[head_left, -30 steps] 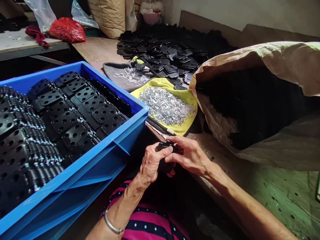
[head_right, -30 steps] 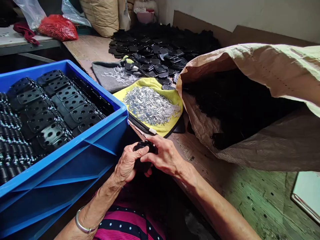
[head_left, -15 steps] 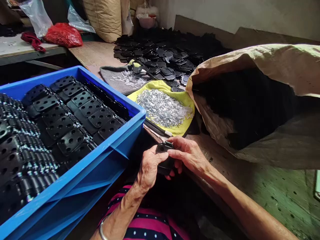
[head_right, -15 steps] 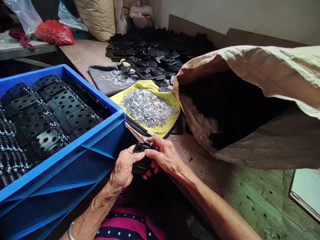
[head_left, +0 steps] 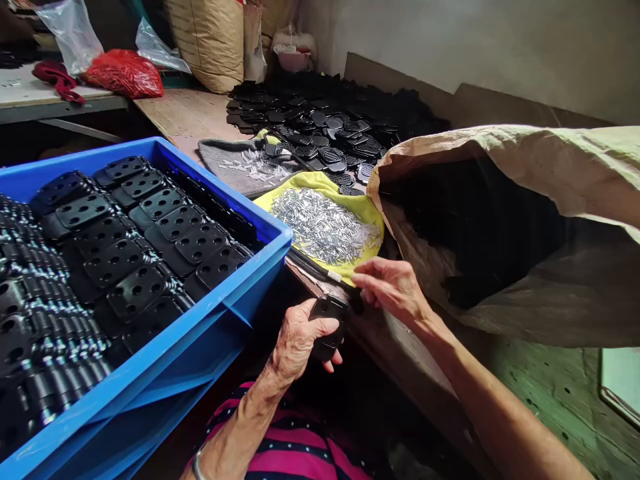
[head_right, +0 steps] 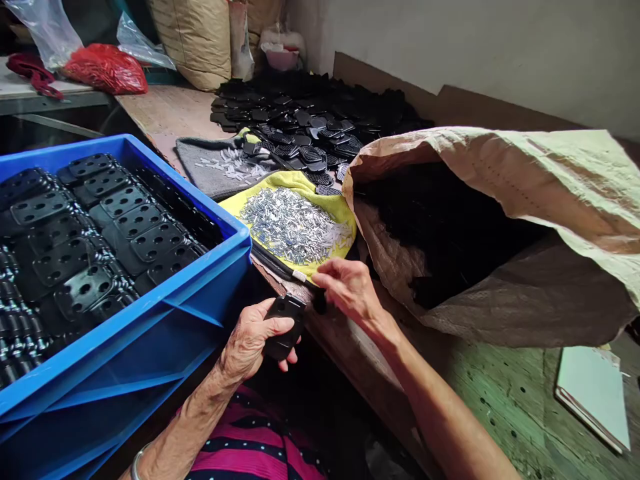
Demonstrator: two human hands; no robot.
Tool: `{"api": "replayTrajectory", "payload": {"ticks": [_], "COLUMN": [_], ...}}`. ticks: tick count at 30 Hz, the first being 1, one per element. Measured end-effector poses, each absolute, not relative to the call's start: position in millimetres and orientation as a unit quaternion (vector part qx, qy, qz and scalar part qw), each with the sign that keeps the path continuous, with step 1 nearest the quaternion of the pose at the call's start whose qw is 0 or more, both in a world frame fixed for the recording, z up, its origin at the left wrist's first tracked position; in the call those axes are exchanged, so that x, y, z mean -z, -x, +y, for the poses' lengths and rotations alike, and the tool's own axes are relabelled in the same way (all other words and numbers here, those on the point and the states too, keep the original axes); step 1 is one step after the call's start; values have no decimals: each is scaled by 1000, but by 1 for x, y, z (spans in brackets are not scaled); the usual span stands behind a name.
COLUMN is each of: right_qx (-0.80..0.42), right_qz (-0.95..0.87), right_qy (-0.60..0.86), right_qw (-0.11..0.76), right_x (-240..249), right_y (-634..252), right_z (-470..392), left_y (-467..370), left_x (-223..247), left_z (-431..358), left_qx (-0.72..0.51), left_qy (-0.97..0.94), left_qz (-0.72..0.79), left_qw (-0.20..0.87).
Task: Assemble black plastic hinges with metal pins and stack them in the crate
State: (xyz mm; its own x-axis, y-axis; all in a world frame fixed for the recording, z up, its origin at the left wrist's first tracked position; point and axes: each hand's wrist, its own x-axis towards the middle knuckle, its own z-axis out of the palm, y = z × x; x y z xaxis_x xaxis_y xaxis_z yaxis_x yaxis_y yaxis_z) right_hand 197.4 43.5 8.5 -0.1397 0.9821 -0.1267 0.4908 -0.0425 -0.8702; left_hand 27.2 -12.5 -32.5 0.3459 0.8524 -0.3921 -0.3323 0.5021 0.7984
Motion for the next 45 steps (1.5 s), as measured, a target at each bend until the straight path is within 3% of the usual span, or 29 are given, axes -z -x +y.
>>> {"api": "replayTrajectory", "payload": {"ticks": [5,10,15,18,22,27,31,36,45], "right_qx": [-140,-131,-169,-336,-532,-537,-541,-540,-467], "right_qz": [-701,-714,-717,-650,-518,-448,-442,-468,-555], "right_qy": [691,687,662,642,555,522,505,517,530], "right_qw": [110,46,138,229,376,489,507,471,439], "right_x": [-4,-4,-13,-21,-21,-9,-5,-5,2], "right_y": [-186,-178,-188,-193,-193,-190,-188,-188,-188], "right_z": [80,88,75,56,30,16,12,12,13], "left_y": [-25,-20,-16,-15,-21,-34,-41,-43,-43], "left_x": [32,31,24,17,14,9,-6,-21,-20], "left_z": [-13,-13,-9,-8,-11,-12,-10,-9,-9], "left_qx": [-394,-402,-386,-332,-291,-211,-95,-12,-11], "left_qy": [-314,-329,-358,-449,-626,-749,-765,-782,-787], "left_qz": [426,426,506,582,610,578,603,589,586], "left_qw": [751,740,684,591,389,244,206,203,195]}}
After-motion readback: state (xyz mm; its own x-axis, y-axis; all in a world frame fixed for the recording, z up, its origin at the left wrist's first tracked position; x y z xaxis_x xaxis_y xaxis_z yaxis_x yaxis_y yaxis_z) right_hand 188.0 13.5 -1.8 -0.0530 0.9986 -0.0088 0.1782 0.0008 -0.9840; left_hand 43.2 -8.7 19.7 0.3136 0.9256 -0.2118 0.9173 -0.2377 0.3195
